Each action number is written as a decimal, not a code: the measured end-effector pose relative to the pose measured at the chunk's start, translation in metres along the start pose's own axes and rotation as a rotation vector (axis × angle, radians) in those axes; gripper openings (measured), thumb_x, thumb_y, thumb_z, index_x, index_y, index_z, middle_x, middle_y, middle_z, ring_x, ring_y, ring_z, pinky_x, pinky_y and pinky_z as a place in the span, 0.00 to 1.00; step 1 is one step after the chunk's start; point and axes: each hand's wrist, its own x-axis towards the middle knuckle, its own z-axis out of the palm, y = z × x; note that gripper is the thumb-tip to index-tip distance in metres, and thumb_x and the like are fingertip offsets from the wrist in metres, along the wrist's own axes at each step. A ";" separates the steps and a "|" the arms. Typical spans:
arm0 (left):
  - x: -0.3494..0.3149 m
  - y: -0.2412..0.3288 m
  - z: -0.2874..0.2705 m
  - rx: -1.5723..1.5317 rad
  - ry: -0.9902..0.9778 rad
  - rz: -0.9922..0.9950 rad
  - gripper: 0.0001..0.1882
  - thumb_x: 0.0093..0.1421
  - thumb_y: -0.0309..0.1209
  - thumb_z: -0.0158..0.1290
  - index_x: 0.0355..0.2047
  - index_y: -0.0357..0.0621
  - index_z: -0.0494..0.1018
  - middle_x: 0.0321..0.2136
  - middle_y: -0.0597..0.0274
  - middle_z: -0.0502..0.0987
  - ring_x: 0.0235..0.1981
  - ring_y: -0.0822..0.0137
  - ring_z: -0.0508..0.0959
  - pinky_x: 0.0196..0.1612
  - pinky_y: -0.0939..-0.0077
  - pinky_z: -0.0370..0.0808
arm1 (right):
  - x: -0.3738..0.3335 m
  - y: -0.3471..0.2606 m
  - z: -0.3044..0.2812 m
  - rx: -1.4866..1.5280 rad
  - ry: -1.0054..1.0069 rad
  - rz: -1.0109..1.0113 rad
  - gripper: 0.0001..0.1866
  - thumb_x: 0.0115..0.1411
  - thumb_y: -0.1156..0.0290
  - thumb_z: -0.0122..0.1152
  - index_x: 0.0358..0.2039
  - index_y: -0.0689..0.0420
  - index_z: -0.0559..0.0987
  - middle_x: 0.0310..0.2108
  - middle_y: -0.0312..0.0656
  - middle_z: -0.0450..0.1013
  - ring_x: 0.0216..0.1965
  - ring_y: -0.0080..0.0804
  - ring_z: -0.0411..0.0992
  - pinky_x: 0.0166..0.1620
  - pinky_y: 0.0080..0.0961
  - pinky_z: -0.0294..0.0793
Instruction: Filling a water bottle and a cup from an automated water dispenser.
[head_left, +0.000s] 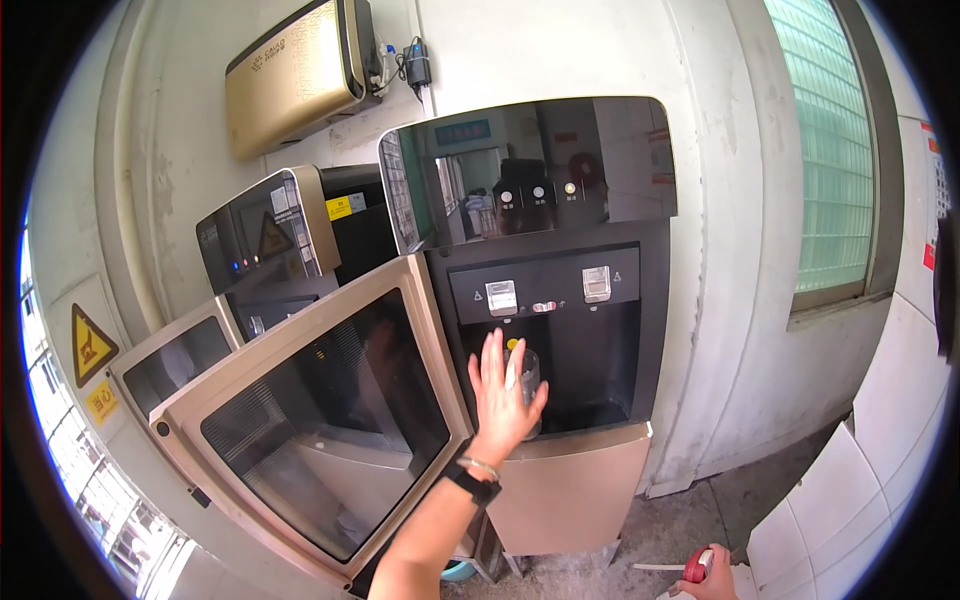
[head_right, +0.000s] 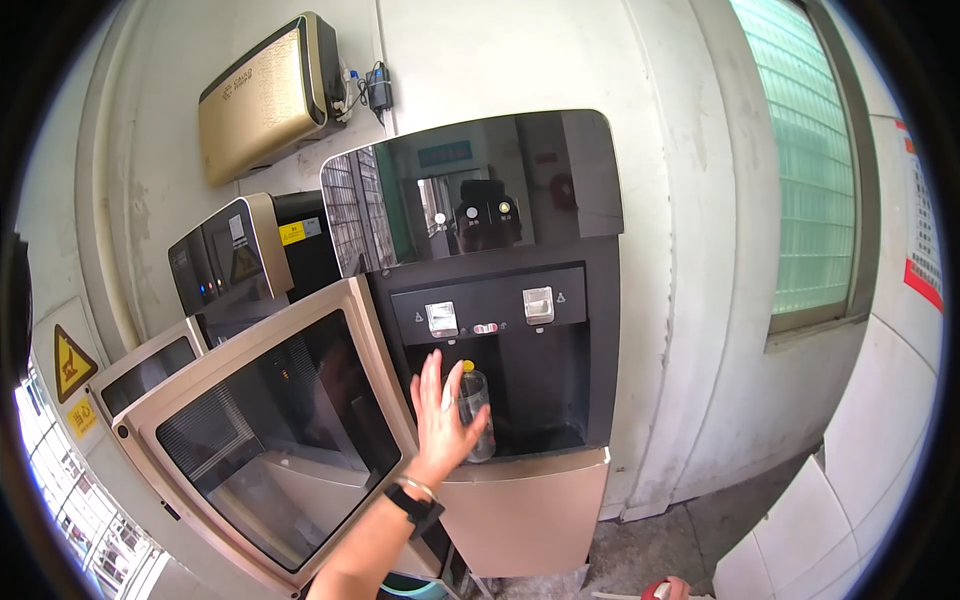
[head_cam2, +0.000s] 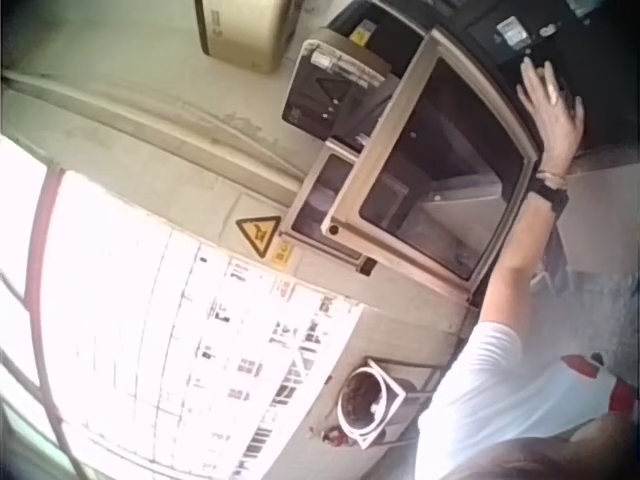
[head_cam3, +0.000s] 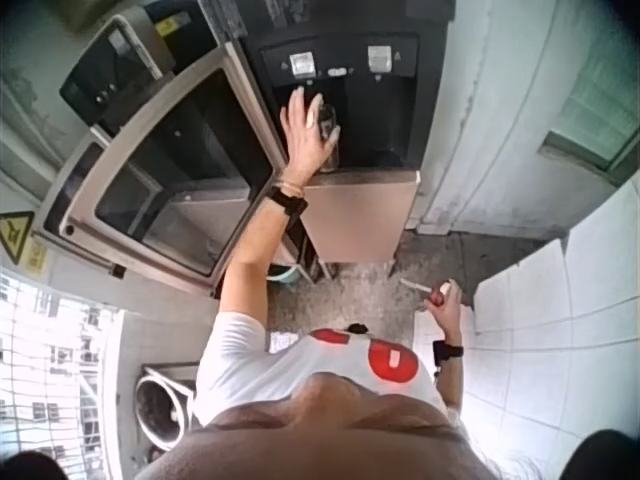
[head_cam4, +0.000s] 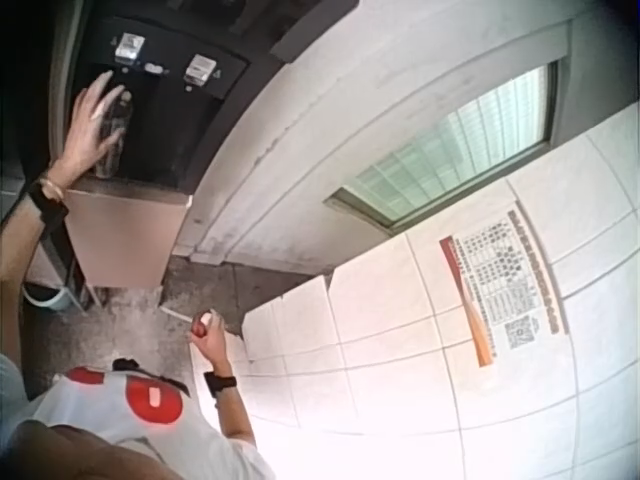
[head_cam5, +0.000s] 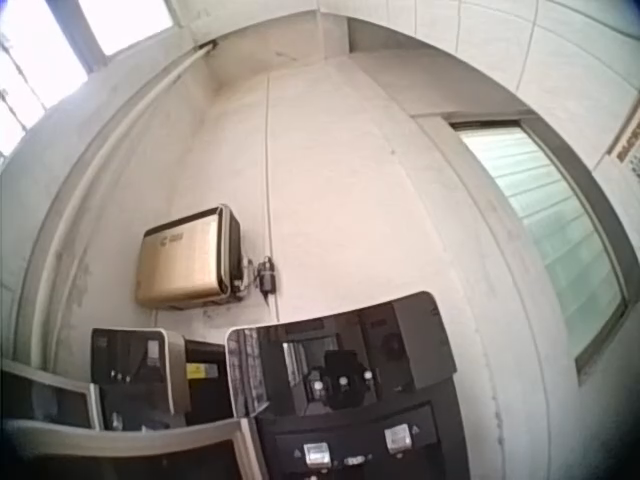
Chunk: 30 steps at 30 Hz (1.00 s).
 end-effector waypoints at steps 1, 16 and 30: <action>0.011 0.000 -0.005 0.043 -0.029 0.000 0.38 0.40 0.31 0.61 0.54 0.47 0.60 0.60 0.44 0.50 0.62 0.47 0.51 0.59 0.43 0.49 | 0.004 -0.006 0.000 0.044 -0.023 0.027 0.47 0.36 0.67 0.75 0.55 0.64 0.58 0.48 0.57 0.59 0.47 0.51 0.63 0.50 0.38 0.65; 0.048 0.005 -0.012 0.428 -0.213 0.096 0.19 0.42 0.35 0.56 0.36 0.43 0.76 0.56 0.40 0.60 0.61 0.51 0.56 0.60 0.35 0.40 | 0.010 0.027 0.024 0.017 -0.045 -0.011 0.51 0.26 0.60 0.78 0.50 0.62 0.60 0.44 0.56 0.62 0.45 0.52 0.64 0.48 0.39 0.66; 0.063 -0.009 -0.020 0.374 -0.181 0.192 0.32 0.44 0.32 0.56 0.53 0.44 0.64 0.48 0.51 0.71 0.53 0.53 0.65 0.60 0.38 0.43 | 0.029 0.010 0.036 0.102 -0.196 0.042 0.51 0.28 0.57 0.78 0.51 0.63 0.59 0.46 0.57 0.60 0.47 0.53 0.63 0.50 0.37 0.65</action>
